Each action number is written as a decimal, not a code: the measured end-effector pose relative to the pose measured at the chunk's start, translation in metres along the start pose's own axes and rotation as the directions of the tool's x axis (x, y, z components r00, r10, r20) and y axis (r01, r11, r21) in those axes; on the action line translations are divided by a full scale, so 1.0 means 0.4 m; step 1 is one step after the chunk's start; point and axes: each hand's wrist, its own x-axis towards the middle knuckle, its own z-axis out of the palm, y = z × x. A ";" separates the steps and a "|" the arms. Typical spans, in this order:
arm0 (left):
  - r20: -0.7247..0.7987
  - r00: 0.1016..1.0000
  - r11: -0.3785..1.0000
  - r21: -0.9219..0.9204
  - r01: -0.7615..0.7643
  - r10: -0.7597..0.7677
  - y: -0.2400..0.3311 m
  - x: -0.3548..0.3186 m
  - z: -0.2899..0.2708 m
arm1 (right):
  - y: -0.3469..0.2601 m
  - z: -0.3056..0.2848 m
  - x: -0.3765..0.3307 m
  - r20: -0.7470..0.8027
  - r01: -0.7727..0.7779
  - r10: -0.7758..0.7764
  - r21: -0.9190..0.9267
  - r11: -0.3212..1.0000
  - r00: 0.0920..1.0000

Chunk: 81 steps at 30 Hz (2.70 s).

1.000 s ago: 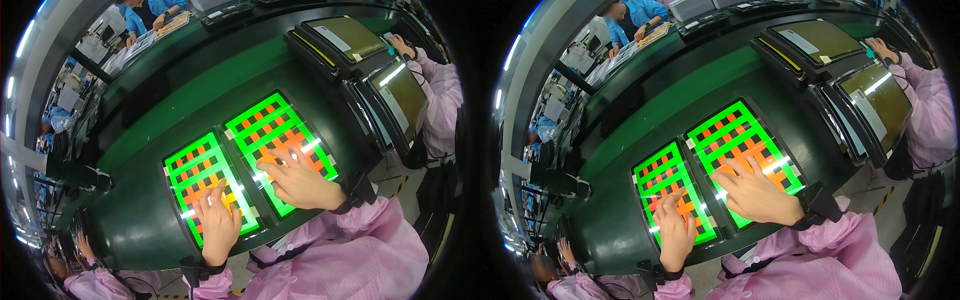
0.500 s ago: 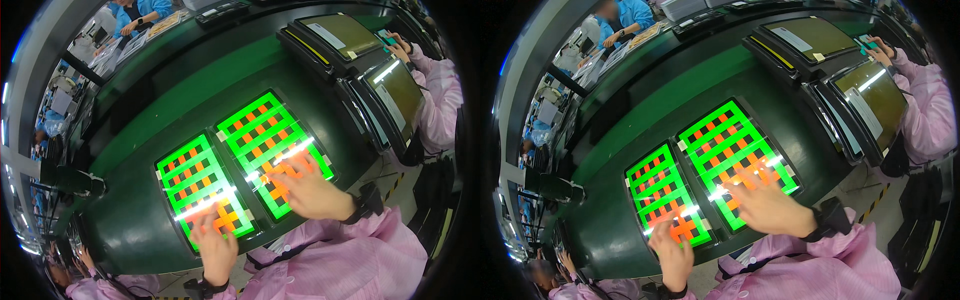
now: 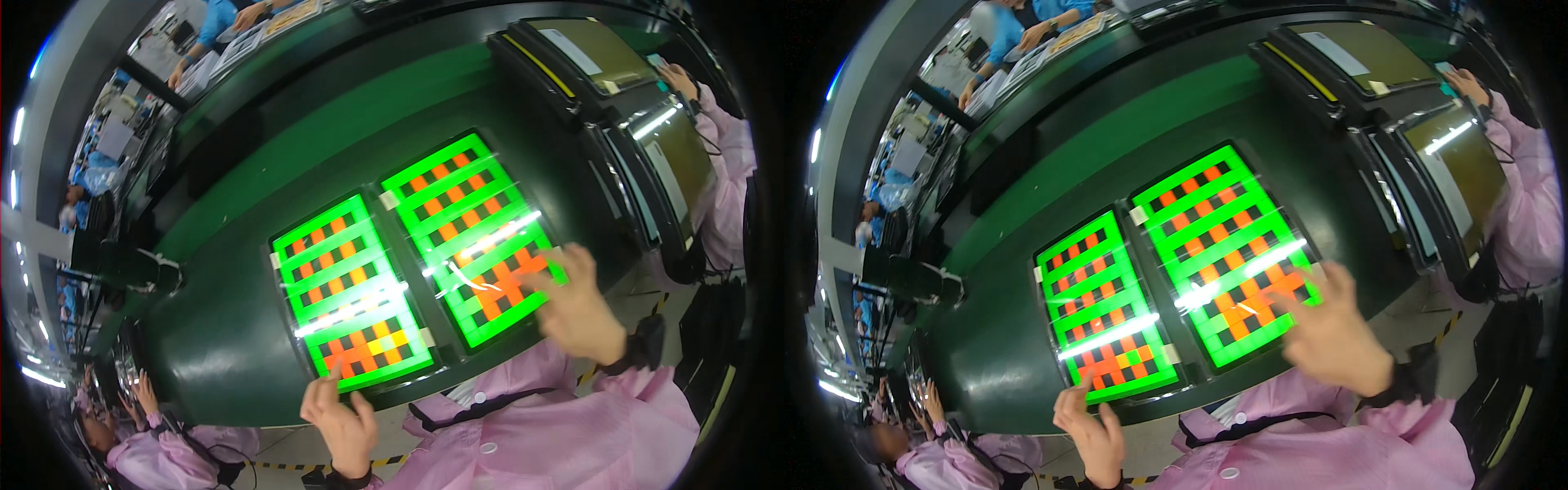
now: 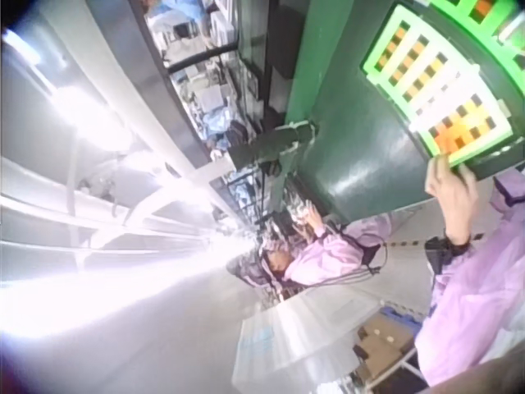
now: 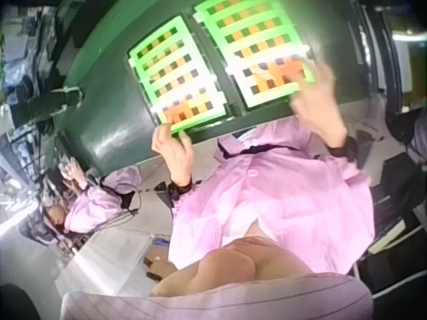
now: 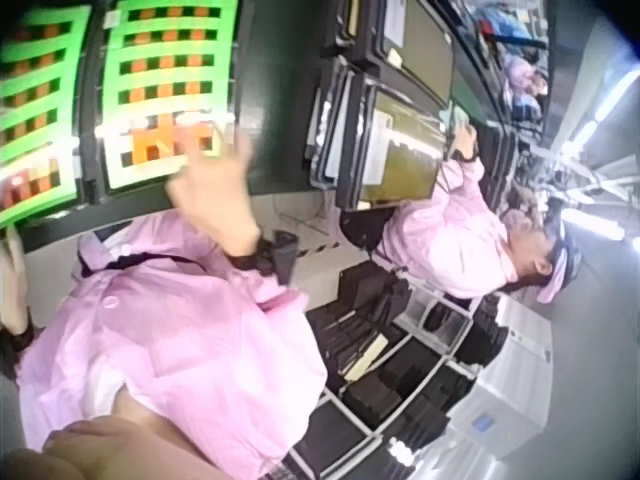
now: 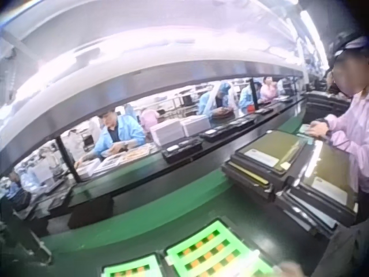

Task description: Testing tablet screens for functionality, touch responsiveness, and display quality on a factory assembly line.

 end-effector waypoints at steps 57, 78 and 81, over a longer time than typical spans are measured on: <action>0.097 0.942 0.946 -0.071 -0.315 0.321 0.012 0.443 -0.005 | -0.017 -0.068 -0.001 0.113 0.083 -0.096 0.112 0.990 0.989; 0.242 0.970 0.999 -0.047 -0.004 0.015 0.044 0.092 -0.114 | 0.072 -0.027 0.082 0.017 -0.045 0.043 0.208 0.977 0.999; 0.045 0.999 1.000 -0.018 0.024 -0.023 0.036 0.067 -0.095 | 0.012 -0.066 -0.064 0.121 -0.096 0.076 0.176 0.980 0.990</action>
